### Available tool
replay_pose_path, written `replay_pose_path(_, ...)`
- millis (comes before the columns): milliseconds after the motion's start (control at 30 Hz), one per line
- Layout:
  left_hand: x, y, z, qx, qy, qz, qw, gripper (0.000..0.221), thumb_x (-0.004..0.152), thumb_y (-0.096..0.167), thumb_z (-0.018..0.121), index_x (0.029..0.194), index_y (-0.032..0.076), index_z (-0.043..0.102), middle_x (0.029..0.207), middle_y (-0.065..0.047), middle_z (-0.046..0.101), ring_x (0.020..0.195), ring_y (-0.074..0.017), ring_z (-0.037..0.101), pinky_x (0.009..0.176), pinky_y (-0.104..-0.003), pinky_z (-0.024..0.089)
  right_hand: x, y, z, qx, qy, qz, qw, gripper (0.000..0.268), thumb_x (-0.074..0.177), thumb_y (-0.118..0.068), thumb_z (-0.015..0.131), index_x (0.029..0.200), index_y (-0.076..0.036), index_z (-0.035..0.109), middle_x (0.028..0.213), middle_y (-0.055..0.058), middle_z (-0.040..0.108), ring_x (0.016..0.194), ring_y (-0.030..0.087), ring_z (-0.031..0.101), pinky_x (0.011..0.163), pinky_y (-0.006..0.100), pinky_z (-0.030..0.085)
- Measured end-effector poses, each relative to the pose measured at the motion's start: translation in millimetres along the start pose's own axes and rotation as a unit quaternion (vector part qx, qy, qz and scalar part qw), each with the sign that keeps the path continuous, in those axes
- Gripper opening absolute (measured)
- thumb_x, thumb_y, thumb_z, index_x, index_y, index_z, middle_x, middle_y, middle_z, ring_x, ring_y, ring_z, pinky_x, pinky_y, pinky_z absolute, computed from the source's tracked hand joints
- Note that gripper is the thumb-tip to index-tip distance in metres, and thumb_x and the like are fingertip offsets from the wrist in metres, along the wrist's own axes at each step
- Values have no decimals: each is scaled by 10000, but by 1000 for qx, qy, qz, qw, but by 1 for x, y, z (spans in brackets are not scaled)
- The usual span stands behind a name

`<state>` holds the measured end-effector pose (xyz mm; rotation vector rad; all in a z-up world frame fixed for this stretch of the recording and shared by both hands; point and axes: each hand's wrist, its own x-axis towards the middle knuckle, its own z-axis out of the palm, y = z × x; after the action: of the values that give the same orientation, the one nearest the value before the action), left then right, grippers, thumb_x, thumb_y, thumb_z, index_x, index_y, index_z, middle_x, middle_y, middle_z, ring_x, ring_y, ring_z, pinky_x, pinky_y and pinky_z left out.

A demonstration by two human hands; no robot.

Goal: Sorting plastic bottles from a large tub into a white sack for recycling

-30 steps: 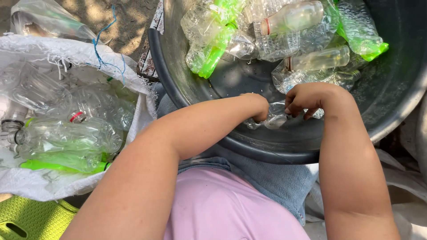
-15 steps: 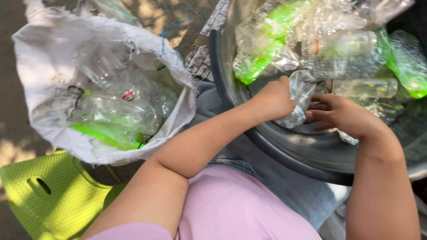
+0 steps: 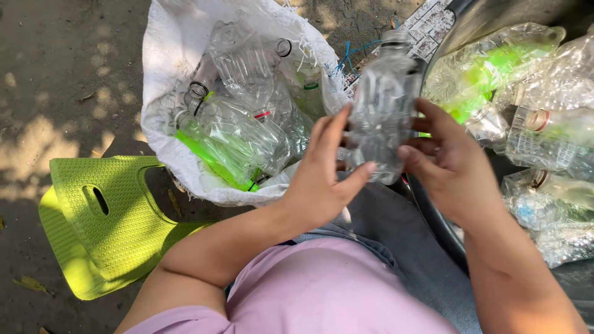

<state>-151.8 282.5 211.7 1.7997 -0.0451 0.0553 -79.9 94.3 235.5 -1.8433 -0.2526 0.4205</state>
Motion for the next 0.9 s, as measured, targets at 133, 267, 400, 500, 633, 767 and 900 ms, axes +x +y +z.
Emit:
replay_pose_path(133, -29, -47, -48, -13, 84, -128, 988, 824, 878, 108, 729, 1551, -38, 276, 1401, -251, 394, 1182, -406, 592, 865, -472, 624, 43, 16, 74, -6, -114, 72, 991, 669, 924, 21, 619, 1551, -12, 391, 1302, 216, 628, 1028, 268, 689, 746, 365, 610)
replay_pose_path(267, -20, -86, -75, 37, 153, -163, 974, 790, 883, 160, 781, 1539, -29, 384, 1453, -307, 383, 1242, -506, 588, 875, -526, 651, 84, 66, 112, 9, -137, 77, 988, 661, 941, -58, 709, 1534, 16, 425, 1293, 289, 630, 1092, 371, 721, 768, 453, 659)
replay_pose_path(400, -4, -100, -72, 195, 187, -85, 959, 783, 913, 173, 781, 1562, -8, 382, 1444, -289, 361, 1308, -507, 505, 1067, -630, 498, 105, 98, 94, -240, 6, -33, 970, 367, 943, -176, 769, 1299, -113, 707, 1278, 152, 555, 1027, 311, 720, 771, 446, 626)
replay_pose_path(500, 6, -118, -54, 346, 173, 29, 922, 683, 889, 163, 791, 1508, 79, 514, 1446, -232, 389, 1379, -471, 417, 1158, -589, 368, 106, 128, 86, -297, 11, 72, 952, 257, 911, -179, 717, 1163, -193, 766, 1476, 205, 376, 1278, 499, 574, 1009, 577, 533)
replay_pose_path(633, 19, -140, -29, 456, -13, -62, 888, 648, 850, 217, 790, 1451, 111, 571, 1506, -214, 357, 1474, -515, 246, 1162, -625, 335, 110, 151, 83, -309, -83, 93, 943, 325, 896, -90, 680, 1201, -114, 788, 1162, 213, 682, 1093, 444, 692, 869, 512, 571)
replay_pose_path(767, 22, -162, -19, 507, -76, -111, 851, 602, 906, 176, 694, 1489, 169, 544, 1543, -178, 419, 1533, -495, 168, 1198, -657, 237, 100, 106, 72, -308, 5, 64, 949, 208, 866, -172, 720, 1029, -233, 834, 895, 54, 790, 907, 298, 756, 717, 402, 599)
replay_pose_path(900, 20, -141, -26, 510, -91, -124, 846, 571, 934, 124, 608, 1496, 202, 546, 1577, -155, 380, 1536, -504, 132, 1202, -666, 220, 86, 65, 60, -283, 22, 55, 957, 243, 863, -138, 724, 1058, -233, 835, 921, 66, 786, 915, 299, 752, 750, 399, 592)
